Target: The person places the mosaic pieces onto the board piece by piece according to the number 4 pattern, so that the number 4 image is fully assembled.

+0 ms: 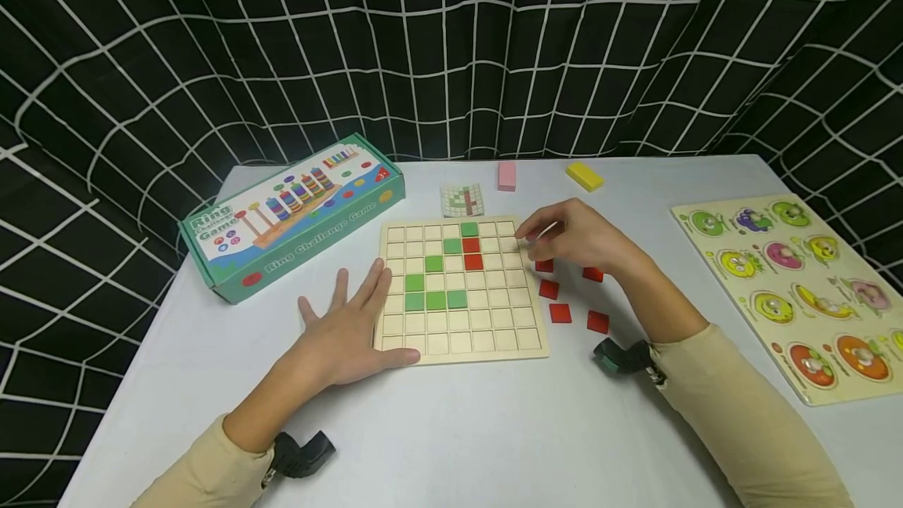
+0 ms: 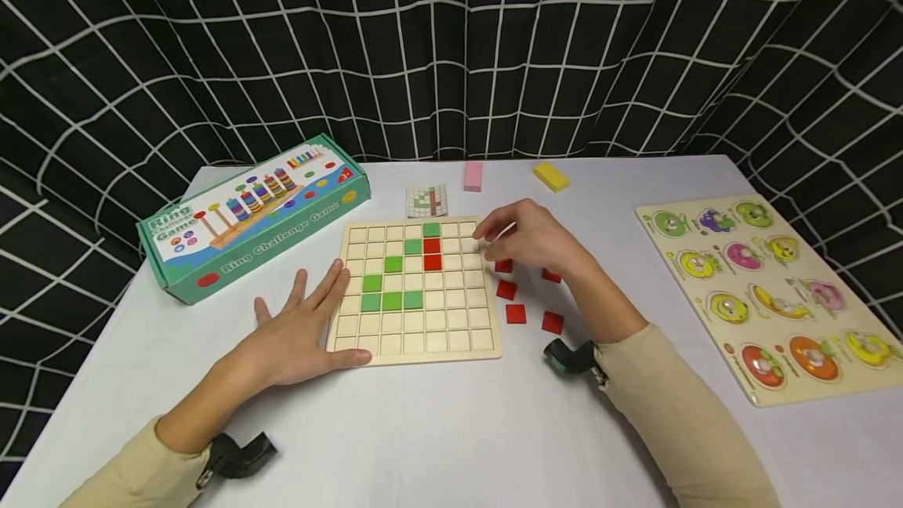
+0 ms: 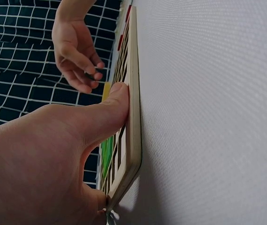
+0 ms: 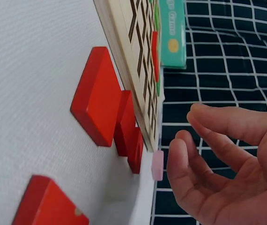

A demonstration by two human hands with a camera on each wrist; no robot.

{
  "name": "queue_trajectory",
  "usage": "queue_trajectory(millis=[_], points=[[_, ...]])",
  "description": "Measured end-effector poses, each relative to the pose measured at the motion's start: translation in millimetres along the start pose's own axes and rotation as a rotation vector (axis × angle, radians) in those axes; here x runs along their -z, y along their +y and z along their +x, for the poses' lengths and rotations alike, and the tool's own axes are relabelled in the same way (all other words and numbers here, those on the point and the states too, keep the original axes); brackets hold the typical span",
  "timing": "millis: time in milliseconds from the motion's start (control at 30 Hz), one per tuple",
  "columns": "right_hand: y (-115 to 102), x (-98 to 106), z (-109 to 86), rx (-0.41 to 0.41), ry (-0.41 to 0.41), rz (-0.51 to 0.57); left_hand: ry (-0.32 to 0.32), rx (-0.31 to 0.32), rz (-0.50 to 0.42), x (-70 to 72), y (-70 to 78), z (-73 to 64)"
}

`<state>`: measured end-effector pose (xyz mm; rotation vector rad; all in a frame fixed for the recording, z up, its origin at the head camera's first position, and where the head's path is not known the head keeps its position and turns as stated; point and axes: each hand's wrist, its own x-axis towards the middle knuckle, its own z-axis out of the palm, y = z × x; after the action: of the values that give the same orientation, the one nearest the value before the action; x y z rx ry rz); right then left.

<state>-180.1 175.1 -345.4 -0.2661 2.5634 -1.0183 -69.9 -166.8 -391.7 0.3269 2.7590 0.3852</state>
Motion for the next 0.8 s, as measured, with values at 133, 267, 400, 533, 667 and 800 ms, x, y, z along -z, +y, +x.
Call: queue_trajectory(millis=[133, 267, 400, 533, 667, 800], points=[[3.4, 2.6, -1.9, 0.001, -0.006, 0.016, 0.002, -0.001, -0.004, -1.2, -0.4, 0.9], [8.8, 5.6, -2.1, -0.002, -0.01, 0.031, 0.002, 0.002, -0.014, -1.6, -0.7, 1.1], [13.5, 8.2, -2.6, -0.017, -0.015, 0.034, -0.002, 0.004, -0.018, -1.4, -0.4, -0.1], [18.0, 9.3, -3.4, -0.042, -0.026, 0.026, -0.005, 0.006, -0.015, -1.0, -0.3, -0.7], [21.2, 9.4, -3.9, -0.056, -0.038, 0.022, -0.001, 0.001, 0.0, 0.1, -0.5, -0.1], [24.6, 9.2, -4.0, -0.061, -0.061, 0.012, 0.003, -0.002, 0.007, 0.3, 0.0, 0.4]])
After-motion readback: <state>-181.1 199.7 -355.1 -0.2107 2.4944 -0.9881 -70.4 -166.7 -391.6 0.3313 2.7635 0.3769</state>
